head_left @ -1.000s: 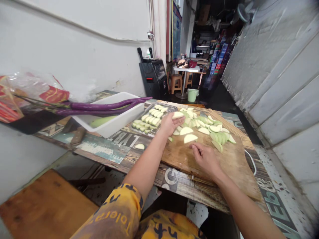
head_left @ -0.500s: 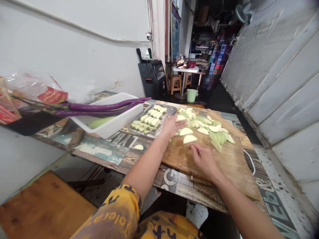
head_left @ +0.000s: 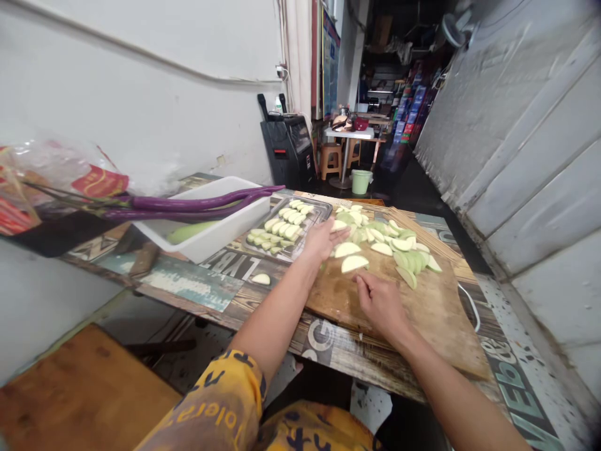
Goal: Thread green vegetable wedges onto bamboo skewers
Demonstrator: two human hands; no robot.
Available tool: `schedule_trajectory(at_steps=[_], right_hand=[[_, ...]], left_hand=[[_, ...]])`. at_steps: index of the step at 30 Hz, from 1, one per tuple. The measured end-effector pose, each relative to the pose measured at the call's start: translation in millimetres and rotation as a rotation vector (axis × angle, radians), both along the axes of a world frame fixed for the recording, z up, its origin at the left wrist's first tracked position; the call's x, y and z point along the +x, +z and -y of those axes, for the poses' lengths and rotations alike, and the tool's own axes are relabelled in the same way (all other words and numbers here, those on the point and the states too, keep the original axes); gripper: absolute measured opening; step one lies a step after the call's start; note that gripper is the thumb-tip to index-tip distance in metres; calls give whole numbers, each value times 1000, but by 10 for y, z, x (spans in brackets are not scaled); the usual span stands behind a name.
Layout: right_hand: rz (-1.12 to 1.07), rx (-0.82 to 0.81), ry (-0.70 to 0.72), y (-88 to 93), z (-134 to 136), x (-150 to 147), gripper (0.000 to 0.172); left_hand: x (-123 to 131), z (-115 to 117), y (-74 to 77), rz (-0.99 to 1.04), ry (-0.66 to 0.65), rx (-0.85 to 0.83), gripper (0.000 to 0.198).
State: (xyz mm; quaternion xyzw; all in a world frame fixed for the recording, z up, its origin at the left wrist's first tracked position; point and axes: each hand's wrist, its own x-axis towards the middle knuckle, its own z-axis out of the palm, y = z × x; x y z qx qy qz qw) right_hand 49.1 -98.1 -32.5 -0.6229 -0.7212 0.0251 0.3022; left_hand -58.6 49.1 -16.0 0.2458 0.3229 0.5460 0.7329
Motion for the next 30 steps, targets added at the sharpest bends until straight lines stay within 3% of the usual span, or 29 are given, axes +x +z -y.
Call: schedule_trajectory(at_steps=[11, 30], right_hand=[[12, -31, 14, -12, 18, -18, 27], [23, -13, -25, -61, -22, -10, 29]], left_hand=[[3, -47, -51, 11, 67, -4, 9], [105, 65, -47, 30, 52, -69, 9]])
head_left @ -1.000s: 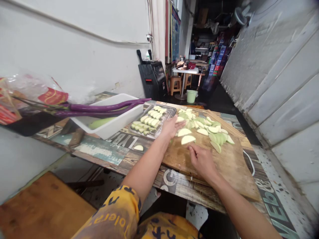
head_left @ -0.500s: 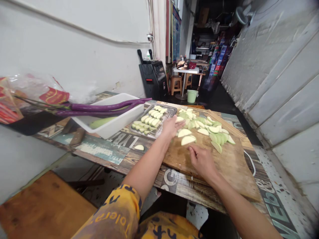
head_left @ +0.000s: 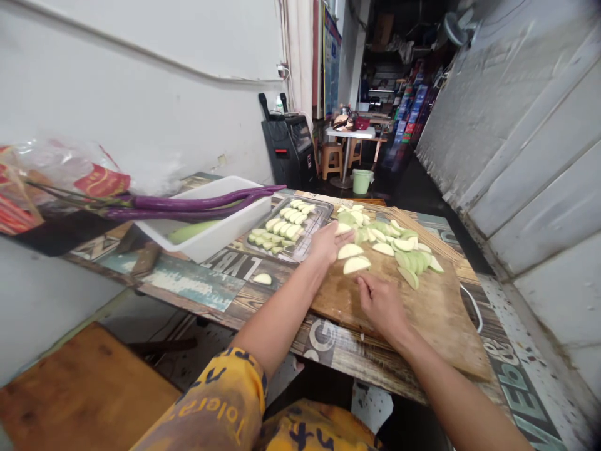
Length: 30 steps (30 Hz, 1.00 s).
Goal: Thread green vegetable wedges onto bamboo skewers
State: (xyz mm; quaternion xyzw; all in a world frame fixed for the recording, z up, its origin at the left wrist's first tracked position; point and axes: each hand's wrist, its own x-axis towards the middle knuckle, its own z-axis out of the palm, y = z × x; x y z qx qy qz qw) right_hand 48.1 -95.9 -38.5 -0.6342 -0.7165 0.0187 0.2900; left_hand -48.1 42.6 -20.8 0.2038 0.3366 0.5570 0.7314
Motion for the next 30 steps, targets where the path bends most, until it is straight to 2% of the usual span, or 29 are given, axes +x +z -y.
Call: schedule_trajectory(at_steps=[9, 17, 22, 30], right_hand=[[-32, 23, 11, -2, 10, 6, 27], [-39, 18, -3, 11, 4, -5, 29], [-50, 20, -18, 6, 1, -6, 30], [-29, 50, -52, -11, -45, 23, 30]], left_hand=[[40, 22, -33, -5, 1, 11, 7], [77, 125, 51, -41, 45, -10, 6], [89, 142, 47, -47, 45, 0, 5], [147, 213, 71, -76, -29, 9, 12]])
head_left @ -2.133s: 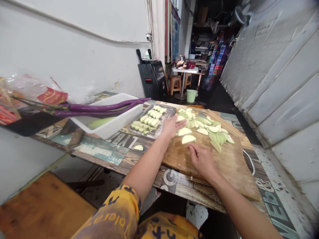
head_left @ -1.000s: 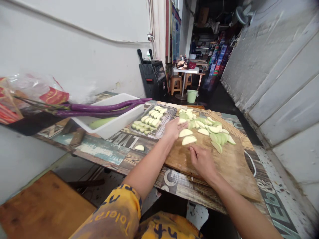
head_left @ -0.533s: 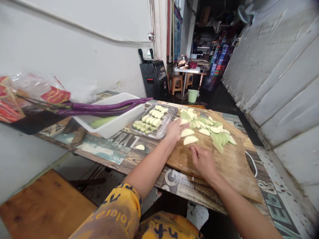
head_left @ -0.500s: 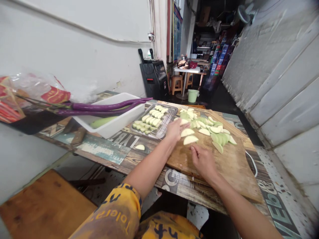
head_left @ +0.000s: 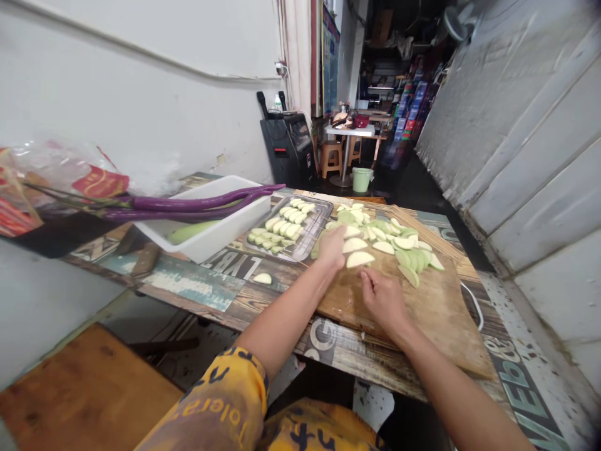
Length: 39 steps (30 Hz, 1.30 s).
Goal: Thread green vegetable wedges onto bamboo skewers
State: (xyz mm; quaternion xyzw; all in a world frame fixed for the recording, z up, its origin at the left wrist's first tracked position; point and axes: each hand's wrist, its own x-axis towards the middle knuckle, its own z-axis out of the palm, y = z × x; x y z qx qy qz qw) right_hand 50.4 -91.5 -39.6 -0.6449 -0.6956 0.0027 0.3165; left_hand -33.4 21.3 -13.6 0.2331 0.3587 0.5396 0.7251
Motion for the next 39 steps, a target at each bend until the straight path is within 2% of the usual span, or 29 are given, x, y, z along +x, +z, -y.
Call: schedule_trajectory(at_steps=[5, 9, 15, 20, 29, 36, 39], right_hand=[[-21, 56, -64, 5, -34, 52, 31], [-54, 72, -134, 4, -73, 125, 30], [-13, 48, -164, -20, -93, 154, 29], [35, 37, -168, -44, -86, 131, 31], [72, 3, -225, 2, -95, 140, 30], [32, 15, -160, 8, -91, 151, 29], [26, -35, -71, 9, -89, 139, 27]], left_hand=[[27, 119, 35, 66, -240, 67, 36], [110, 268, -10, 25, -311, 80, 31], [195, 383, -59, -54, -307, 109, 23], [222, 397, -78, -97, -230, 111, 18], [292, 454, -180, -129, -186, 136, 18], [186, 326, -37, -61, -184, -7, 34], [120, 238, -2, 35, -151, 30, 27]])
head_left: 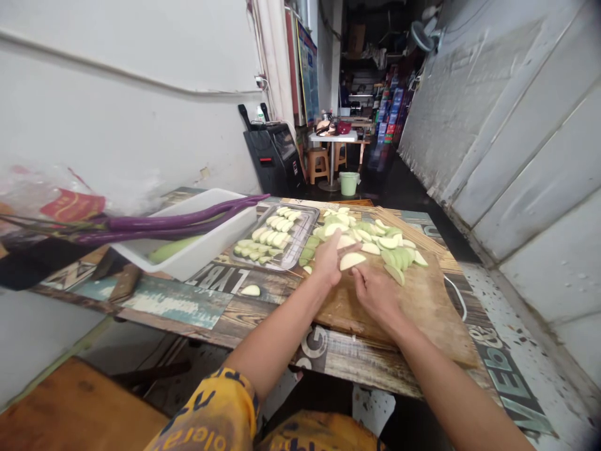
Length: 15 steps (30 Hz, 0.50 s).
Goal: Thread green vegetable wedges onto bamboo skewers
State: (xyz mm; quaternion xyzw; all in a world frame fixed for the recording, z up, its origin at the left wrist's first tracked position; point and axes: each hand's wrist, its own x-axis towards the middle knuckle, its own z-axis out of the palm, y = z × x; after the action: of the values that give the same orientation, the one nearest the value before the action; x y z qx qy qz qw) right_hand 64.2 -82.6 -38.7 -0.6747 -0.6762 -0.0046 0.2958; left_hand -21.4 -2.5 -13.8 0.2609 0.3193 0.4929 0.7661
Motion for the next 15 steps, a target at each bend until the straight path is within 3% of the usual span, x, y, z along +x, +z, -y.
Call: schedule_trajectory(at_steps=[5, 15], right_hand=[[-67, -98, 80, 12, -2, -4, 28], [16, -14, 87, -107, 15, -38, 29]], left_hand=[[-66, -99, -21, 15, 105, 33, 19], [-48, -165, -95, -45, 160, 26, 12]])
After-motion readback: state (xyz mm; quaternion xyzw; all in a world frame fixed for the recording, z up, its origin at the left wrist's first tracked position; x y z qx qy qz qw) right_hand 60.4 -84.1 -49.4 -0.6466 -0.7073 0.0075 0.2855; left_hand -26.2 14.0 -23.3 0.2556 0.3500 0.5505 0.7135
